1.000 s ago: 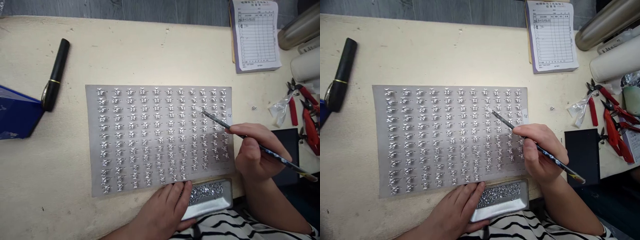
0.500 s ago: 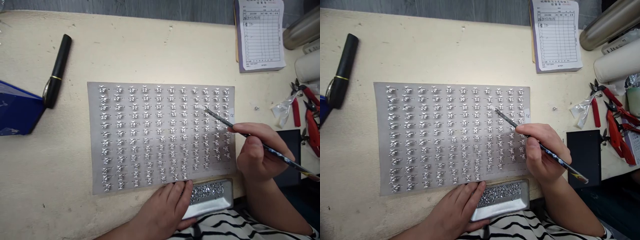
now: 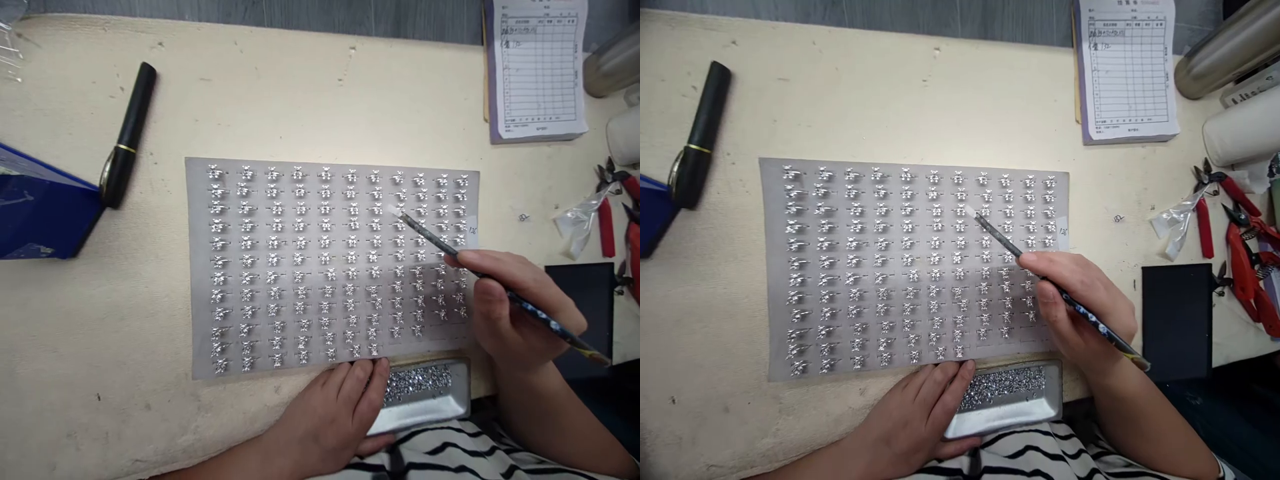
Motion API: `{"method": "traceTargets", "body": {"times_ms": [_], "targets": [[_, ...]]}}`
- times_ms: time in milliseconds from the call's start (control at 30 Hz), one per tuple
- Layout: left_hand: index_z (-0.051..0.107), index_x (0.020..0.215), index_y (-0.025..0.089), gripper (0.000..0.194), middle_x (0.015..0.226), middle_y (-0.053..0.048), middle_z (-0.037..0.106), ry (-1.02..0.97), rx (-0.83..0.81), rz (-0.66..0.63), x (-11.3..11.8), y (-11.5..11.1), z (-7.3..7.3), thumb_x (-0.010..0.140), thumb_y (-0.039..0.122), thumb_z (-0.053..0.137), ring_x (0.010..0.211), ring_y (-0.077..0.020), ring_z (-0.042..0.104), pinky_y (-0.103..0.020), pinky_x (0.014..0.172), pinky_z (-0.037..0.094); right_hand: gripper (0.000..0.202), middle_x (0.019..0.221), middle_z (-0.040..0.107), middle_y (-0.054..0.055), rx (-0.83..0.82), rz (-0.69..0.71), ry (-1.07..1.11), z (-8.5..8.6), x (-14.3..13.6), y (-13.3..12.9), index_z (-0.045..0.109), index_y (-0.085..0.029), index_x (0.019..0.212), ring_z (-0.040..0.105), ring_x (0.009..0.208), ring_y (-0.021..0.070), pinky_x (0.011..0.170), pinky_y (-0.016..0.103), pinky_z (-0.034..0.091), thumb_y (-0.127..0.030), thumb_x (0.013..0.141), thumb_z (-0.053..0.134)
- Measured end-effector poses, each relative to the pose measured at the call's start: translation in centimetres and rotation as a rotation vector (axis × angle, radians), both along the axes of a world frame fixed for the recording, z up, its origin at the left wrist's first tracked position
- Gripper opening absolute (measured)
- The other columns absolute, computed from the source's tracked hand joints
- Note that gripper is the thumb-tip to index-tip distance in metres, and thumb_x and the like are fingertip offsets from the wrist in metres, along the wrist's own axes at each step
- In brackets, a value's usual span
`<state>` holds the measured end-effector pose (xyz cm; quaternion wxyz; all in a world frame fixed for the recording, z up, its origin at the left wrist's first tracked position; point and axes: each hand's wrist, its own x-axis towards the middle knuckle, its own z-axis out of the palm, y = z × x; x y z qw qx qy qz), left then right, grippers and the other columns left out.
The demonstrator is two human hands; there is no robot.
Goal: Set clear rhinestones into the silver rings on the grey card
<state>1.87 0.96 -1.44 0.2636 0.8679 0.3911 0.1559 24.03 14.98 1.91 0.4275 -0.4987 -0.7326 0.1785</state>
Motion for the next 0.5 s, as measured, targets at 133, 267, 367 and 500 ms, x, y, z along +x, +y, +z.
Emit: {"method": "traceTargets", "body": {"times_ms": [133,267,367,500], "targets": [[0.040,0.141,0.003,0.061,0.105,-0.013,0.068,-0.006,-0.010,-0.010,0.0,0.1,0.0,0.104,0.052,0.040,0.085,-0.0198,0.063,-0.030,0.072,0.055,0.041,0.104,0.078,-0.007,-0.012,0.023,-0.033,0.1,-0.1,-0.2,0.072,-0.033,0.119,0.074,0.090,0.0150,0.075,0.036,0.062,-0.012,0.085,0.062],[0.039,0.141,0.003,0.067,0.105,-0.013,0.067,0.000,-0.024,-0.021,0.0,0.0,-0.1,0.100,0.055,0.049,0.086,-0.0202,0.063,-0.030,0.073,0.055,0.035,0.096,0.079,-0.006,0.032,-0.035,0.007,-0.3,-0.1,0.1,0.075,-0.032,0.113,0.073,0.085,0.0163,0.072,0.038,0.060,-0.015,0.086,0.060],[0.038,0.143,0.003,0.068,0.106,-0.014,0.067,0.014,-0.025,-0.029,-0.1,-0.2,-0.1,0.100,0.055,0.048,0.086,-0.0203,0.062,-0.030,0.073,0.055,0.029,0.076,0.075,-0.004,0.232,-0.093,0.105,-0.9,0.4,0.8,0.079,-0.032,0.102,0.069,0.070,0.0166,0.058,0.038,0.053,-0.022,0.089,0.055],[0.038,0.144,0.003,0.063,0.107,-0.014,0.068,0.020,-0.032,-0.037,-0.1,-0.2,0.0,0.104,0.052,0.040,0.086,-0.0207,0.061,-0.031,0.073,0.054,0.028,0.065,0.070,-0.003,0.336,-0.094,0.109,-1.6,1.1,1.4,0.080,-0.033,0.096,0.063,0.058,0.0165,0.049,0.037,0.046,-0.024,0.086,0.055]]}}
